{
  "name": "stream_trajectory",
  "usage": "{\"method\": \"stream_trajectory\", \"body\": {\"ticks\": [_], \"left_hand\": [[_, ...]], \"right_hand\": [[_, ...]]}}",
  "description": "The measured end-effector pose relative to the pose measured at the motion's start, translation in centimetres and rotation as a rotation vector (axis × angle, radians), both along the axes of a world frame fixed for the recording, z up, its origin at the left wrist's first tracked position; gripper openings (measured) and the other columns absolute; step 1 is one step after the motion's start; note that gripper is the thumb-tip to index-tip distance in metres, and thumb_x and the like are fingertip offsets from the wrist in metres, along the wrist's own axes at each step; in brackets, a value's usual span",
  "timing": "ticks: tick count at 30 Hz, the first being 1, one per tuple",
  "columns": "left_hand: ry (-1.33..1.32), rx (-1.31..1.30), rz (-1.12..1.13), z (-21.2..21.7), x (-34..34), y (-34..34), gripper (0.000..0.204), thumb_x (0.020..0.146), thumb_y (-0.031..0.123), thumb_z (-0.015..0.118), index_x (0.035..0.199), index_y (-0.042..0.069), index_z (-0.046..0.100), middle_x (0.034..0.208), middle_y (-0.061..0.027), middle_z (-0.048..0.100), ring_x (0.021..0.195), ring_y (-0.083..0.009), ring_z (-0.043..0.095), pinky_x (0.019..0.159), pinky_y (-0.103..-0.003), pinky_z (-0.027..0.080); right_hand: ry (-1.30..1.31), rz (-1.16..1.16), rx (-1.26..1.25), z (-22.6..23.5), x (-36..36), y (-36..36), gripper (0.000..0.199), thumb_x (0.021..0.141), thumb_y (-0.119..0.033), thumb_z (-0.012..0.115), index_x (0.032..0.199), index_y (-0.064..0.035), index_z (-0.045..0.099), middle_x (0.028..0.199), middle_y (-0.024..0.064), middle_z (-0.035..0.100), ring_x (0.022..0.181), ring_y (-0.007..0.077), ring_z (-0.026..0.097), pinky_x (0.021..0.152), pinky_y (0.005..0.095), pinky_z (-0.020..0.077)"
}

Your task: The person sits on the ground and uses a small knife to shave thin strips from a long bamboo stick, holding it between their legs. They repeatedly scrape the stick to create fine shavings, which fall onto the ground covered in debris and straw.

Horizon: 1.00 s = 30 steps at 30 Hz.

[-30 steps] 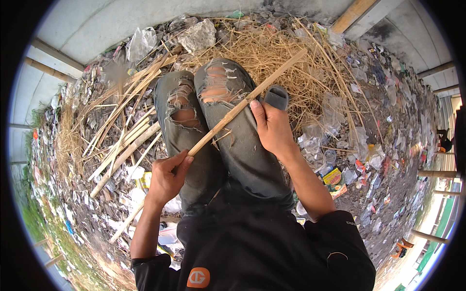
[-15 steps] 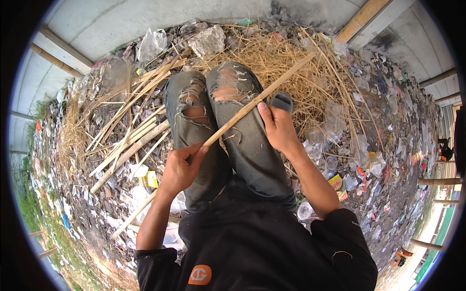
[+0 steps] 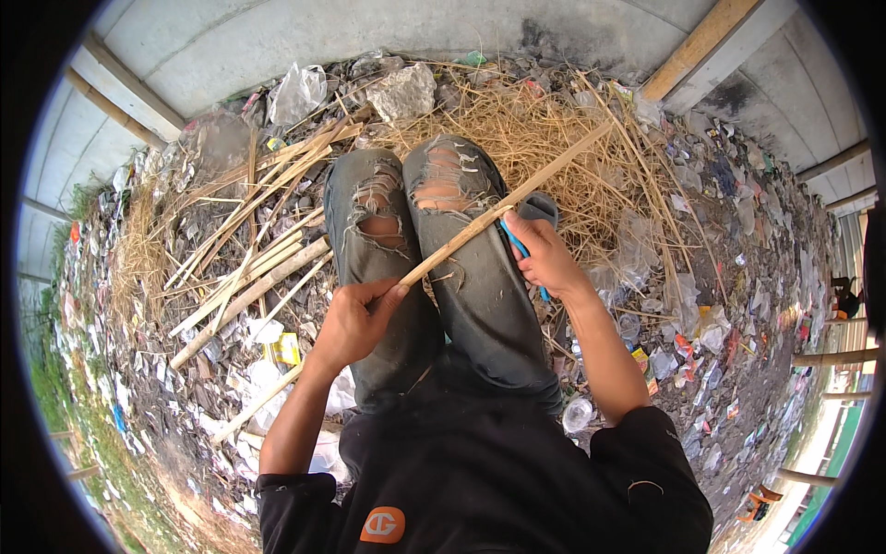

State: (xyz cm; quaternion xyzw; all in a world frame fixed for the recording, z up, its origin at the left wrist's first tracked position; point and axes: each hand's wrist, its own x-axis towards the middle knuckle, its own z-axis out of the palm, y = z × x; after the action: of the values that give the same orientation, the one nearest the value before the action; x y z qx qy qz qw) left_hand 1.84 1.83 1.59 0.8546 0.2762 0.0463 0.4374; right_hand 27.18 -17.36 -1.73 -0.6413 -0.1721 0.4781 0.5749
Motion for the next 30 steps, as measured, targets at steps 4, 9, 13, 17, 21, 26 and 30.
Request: {"method": "stream_trajectory", "body": {"ticks": [4, 9, 13, 17, 21, 26, 30], "left_hand": [[-0.005, -0.039, -0.009, 0.1, 0.1, 0.1, 0.03, 0.104, 0.025, 0.068, 0.114, -0.001, 0.076, 0.063, -0.0163, 0.057, 0.057, -0.0142, 0.049, 0.058, -0.038, 0.046], [-0.044, 0.029, -0.011, 0.4, 0.7, -0.7, 0.029, 0.104, 0.024, 0.068, 0.114, -0.002, 0.076, 0.064, -0.017, 0.058, 0.056, -0.0171, 0.049, 0.059, -0.038, 0.047], [-0.008, -0.008, 0.002, 0.9, 1.0, -0.7, 0.028, 0.104, 0.023, 0.068, 0.112, -0.002, 0.076, 0.065, -0.0178, 0.059, 0.056, -0.0196, 0.049, 0.061, -0.038, 0.048], [-0.018, -0.014, -0.006, 0.7, 0.9, -0.6, 0.028, 0.104, 0.023, 0.068, 0.114, -0.002, 0.076, 0.066, -0.0175, 0.06, 0.058, -0.0189, 0.05, 0.062, -0.037, 0.048], [-0.007, -0.04, -0.008, 0.7, 1.0, -0.3, 0.029, 0.104, 0.024, 0.068, 0.115, -0.002, 0.076, 0.068, -0.0182, 0.062, 0.059, -0.019, 0.052, 0.062, -0.038, 0.049], [-0.039, -0.012, -0.018, 0.1, 1.1, -0.4, 0.029, 0.104, 0.025, 0.068, 0.115, -0.002, 0.076, 0.071, -0.0205, 0.065, 0.059, -0.0207, 0.055, 0.063, -0.039, 0.049], [0.01, 0.014, -0.026, 0.8, 1.7, -0.5, 0.029, 0.104, 0.024, 0.067, 0.114, -0.001, 0.076, 0.071, -0.0219, 0.063, 0.059, -0.021, 0.055, 0.061, -0.039, 0.049]], "right_hand": [[-0.021, 0.059, -0.011, 0.0, 1.2, -0.4, 0.062, 0.103, -0.06, 0.059, 0.069, -0.0088, 0.052, 0.055, -0.0045, 0.041, 0.047, 0.0059, 0.039, 0.042, 0.0249, 0.0277], [-0.88, -0.176, -0.049, -0.2, -1.5, 1.2, 0.067, 0.108, -0.055, 0.053, 0.068, -0.0013, 0.056, 0.053, 0.0036, 0.048, 0.05, 0.0164, 0.047, 0.052, 0.0372, 0.0389], [-0.472, -0.132, -0.029, -1.1, -1.2, 0.8, 0.062, 0.108, -0.056, 0.053, 0.07, -0.007, 0.055, 0.059, -0.0035, 0.044, 0.049, 0.0071, 0.04, 0.046, 0.0261, 0.0325], [-0.051, -0.046, -0.032, 0.1, -0.3, 0.2, 0.062, 0.105, -0.06, 0.056, 0.069, -0.0096, 0.051, 0.054, -0.0043, 0.04, 0.042, 0.0047, 0.035, 0.039, 0.0237, 0.0244], [0.162, 0.08, 0.04, 0.2, 1.3, -0.4, 0.063, 0.103, -0.063, 0.058, 0.069, -0.0107, 0.048, 0.051, -0.0063, 0.035, 0.037, 0.0036, 0.03, 0.035, 0.0236, 0.0204], [-0.378, -0.09, -0.049, -0.6, -0.3, 0.2, 0.059, 0.106, -0.058, 0.055, 0.074, -0.0084, 0.055, 0.054, -0.0055, 0.036, 0.048, 0.0046, 0.04, 0.043, 0.024, 0.0301], [-0.74, -0.155, -0.01, -1.0, -1.5, 0.7, 0.059, 0.106, -0.059, 0.055, 0.079, -0.0064, 0.061, 0.057, -0.0045, 0.039, 0.055, 0.0059, 0.043, 0.048, 0.0249, 0.0344]]}}
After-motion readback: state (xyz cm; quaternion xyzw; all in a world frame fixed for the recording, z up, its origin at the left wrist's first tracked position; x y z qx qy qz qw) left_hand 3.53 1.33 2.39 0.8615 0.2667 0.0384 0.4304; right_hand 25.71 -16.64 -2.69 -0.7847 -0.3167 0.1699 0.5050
